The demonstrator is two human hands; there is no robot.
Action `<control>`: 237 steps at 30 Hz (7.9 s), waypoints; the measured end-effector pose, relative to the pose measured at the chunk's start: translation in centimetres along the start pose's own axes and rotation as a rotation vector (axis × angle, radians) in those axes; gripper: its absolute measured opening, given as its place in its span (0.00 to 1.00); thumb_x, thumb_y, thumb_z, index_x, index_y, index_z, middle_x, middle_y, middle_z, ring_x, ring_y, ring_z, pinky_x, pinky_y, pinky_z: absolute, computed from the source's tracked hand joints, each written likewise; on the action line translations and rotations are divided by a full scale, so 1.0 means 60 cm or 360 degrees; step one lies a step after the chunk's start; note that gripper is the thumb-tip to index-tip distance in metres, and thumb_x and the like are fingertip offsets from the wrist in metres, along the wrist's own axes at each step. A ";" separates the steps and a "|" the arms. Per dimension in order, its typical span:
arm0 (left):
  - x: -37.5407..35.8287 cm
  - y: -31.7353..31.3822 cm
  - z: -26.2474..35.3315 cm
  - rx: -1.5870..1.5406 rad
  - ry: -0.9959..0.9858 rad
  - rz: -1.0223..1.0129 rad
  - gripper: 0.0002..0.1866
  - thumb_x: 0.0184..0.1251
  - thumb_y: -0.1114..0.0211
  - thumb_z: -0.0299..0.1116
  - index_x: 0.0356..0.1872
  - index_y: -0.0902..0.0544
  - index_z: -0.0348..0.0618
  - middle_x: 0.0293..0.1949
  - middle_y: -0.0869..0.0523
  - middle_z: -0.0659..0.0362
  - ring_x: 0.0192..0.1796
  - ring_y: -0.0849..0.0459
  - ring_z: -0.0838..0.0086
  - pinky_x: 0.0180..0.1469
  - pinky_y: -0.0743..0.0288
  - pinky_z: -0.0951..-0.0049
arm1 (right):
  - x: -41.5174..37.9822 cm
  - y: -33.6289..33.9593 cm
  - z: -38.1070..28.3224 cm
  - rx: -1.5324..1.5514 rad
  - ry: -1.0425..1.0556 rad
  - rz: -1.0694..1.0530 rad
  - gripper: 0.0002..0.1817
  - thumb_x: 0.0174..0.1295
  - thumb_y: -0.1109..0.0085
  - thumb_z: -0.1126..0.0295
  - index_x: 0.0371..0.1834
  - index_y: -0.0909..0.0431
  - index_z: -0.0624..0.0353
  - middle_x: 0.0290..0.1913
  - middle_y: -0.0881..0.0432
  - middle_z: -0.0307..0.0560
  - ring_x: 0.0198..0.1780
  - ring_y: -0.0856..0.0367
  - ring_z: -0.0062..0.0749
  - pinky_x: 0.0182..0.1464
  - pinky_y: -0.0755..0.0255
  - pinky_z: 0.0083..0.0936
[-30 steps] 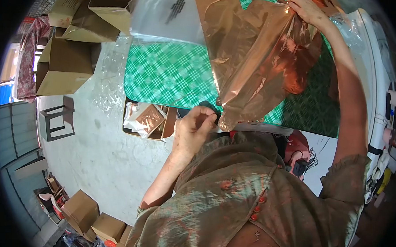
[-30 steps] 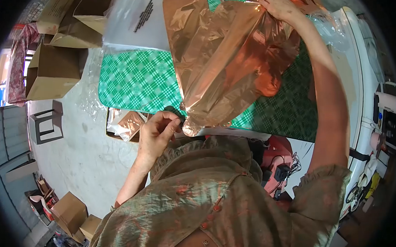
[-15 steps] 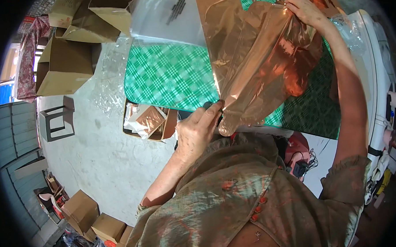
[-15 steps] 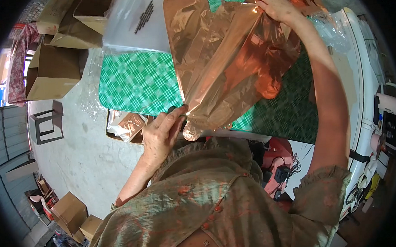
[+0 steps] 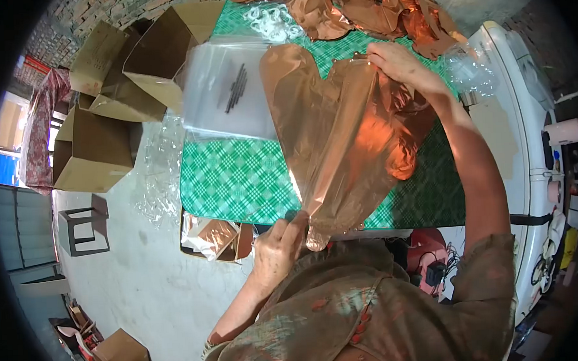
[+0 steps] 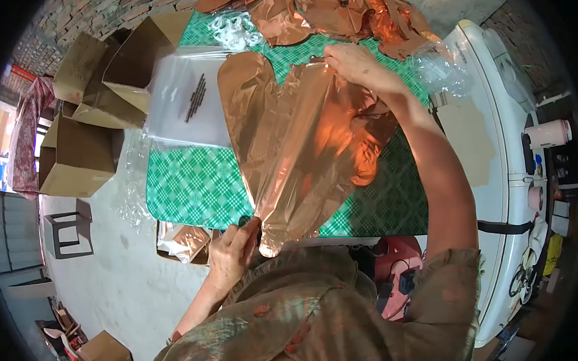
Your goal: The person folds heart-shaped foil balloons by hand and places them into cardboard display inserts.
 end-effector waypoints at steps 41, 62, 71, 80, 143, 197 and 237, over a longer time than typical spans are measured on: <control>-0.004 -0.007 -0.002 0.0032 -0.0142 0.0027 0.24 0.64 0.26 0.23 0.62 0.17 0.41 0.28 0.24 0.57 0.23 0.17 0.65 0.26 0.21 0.64 | -0.091 -0.034 -0.223 -0.0056 0.0555 0.0402 0.19 0.68 0.39 0.73 0.62 0.15 0.46 0.72 0.26 0.43 0.77 0.33 0.42 0.72 0.34 0.43; -0.005 -0.008 -0.006 0.0005 -0.0096 -0.0067 0.28 0.63 0.26 0.23 0.66 0.19 0.43 0.30 0.24 0.57 0.24 0.18 0.66 0.26 0.21 0.64 | -0.079 -0.063 -0.199 0.0074 0.0522 0.0413 0.17 0.68 0.39 0.74 0.59 0.18 0.46 0.73 0.28 0.44 0.78 0.34 0.43 0.73 0.36 0.46; -0.006 -0.009 -0.007 0.0021 -0.0093 -0.0071 0.29 0.63 0.26 0.23 0.67 0.19 0.44 0.30 0.25 0.57 0.24 0.18 0.66 0.27 0.21 0.64 | -0.080 -0.056 -0.193 0.0048 0.0525 0.0400 0.16 0.68 0.39 0.74 0.58 0.19 0.49 0.72 0.27 0.43 0.78 0.34 0.43 0.73 0.35 0.44; -0.003 -0.007 -0.006 0.0010 -0.0103 -0.0046 0.27 0.62 0.25 0.22 0.65 0.18 0.44 0.29 0.25 0.58 0.22 0.18 0.67 0.25 0.21 0.64 | -0.102 -0.047 -0.206 0.0104 0.0391 0.0388 0.22 0.70 0.36 0.65 0.67 0.24 0.49 0.73 0.29 0.47 0.77 0.35 0.44 0.73 0.38 0.47; -0.008 -0.014 -0.015 -0.0020 -0.0083 -0.0117 0.30 0.61 0.25 0.22 0.67 0.19 0.44 0.31 0.24 0.56 0.23 0.17 0.67 0.26 0.20 0.65 | -0.112 -0.081 -0.177 -0.0181 0.0252 0.0334 0.26 0.78 0.45 0.54 0.76 0.30 0.48 0.76 0.31 0.49 0.79 0.39 0.49 0.78 0.46 0.55; 0.534 -0.005 -0.213 0.0761 0.0460 -0.0513 0.16 0.65 0.31 0.45 0.41 0.07 0.44 0.44 0.07 0.45 0.50 0.08 0.50 0.55 0.16 0.56 | -0.117 -0.081 -0.178 -0.0001 0.0223 0.0543 0.25 0.78 0.46 0.56 0.75 0.26 0.51 0.76 0.30 0.48 0.80 0.40 0.52 0.80 0.47 0.60; 0.304 -0.135 -0.007 0.0241 -0.0707 -0.0133 0.28 0.77 0.35 0.36 0.72 0.25 0.32 0.76 0.27 0.42 0.79 0.31 0.46 0.83 0.42 0.48 | -0.109 -0.104 -0.141 0.0561 -0.0097 0.0392 0.29 0.73 0.39 0.61 0.74 0.32 0.57 0.71 0.27 0.57 0.71 0.27 0.51 0.73 0.31 0.44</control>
Point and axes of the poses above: each hand's wrist, its own x-axis towards the middle knuckle, its own y-axis out of the back of the hand, z = x × y, the point moved 7 cm from there along x, towards the middle knuckle
